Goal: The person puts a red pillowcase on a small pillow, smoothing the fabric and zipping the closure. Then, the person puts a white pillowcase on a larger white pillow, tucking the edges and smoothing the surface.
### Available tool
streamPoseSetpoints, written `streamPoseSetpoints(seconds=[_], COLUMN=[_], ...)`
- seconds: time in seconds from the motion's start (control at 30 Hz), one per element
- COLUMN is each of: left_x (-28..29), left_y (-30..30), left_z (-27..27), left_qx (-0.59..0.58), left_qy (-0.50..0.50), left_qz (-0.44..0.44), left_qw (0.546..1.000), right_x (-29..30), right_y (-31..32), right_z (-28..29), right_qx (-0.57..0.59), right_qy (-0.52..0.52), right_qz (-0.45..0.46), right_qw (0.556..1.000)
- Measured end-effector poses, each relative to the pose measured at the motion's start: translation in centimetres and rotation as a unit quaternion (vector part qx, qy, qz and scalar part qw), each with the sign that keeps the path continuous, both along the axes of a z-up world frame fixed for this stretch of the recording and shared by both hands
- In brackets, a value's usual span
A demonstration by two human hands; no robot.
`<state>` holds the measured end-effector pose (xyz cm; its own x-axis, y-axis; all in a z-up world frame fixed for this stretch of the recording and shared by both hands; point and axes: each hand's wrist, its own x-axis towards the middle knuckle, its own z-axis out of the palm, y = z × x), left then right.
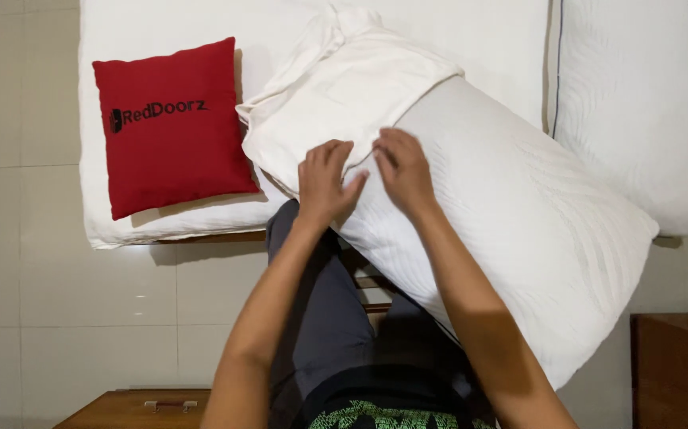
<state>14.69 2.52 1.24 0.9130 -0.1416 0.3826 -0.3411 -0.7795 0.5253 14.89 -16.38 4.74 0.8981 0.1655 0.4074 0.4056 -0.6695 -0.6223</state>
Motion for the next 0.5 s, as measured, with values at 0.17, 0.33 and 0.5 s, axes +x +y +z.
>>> streamPoseSetpoints(seconds=[0.17,0.33,0.5], left_x=[-1.3,-2.5,-7.4], left_y=[-2.0,-3.8,-6.3], left_z=[1.9,-2.0,-0.1], left_qx=[0.016,-0.014,-0.022], left_qy=[0.001,-0.041,-0.061], left_qz=[0.045,0.012,-0.023], left_qw=[0.999,0.999,0.998], right_x=[1.9,4.5,7.3], right_y=[-3.6,-9.6,-13.4], right_z=[2.8,3.4,0.5], right_qx=[0.159,0.065,-0.071], right_qy=[0.077,0.056,0.121], right_qz=[-0.121,-0.149,-0.229], right_qw=[0.977,0.985,0.963])
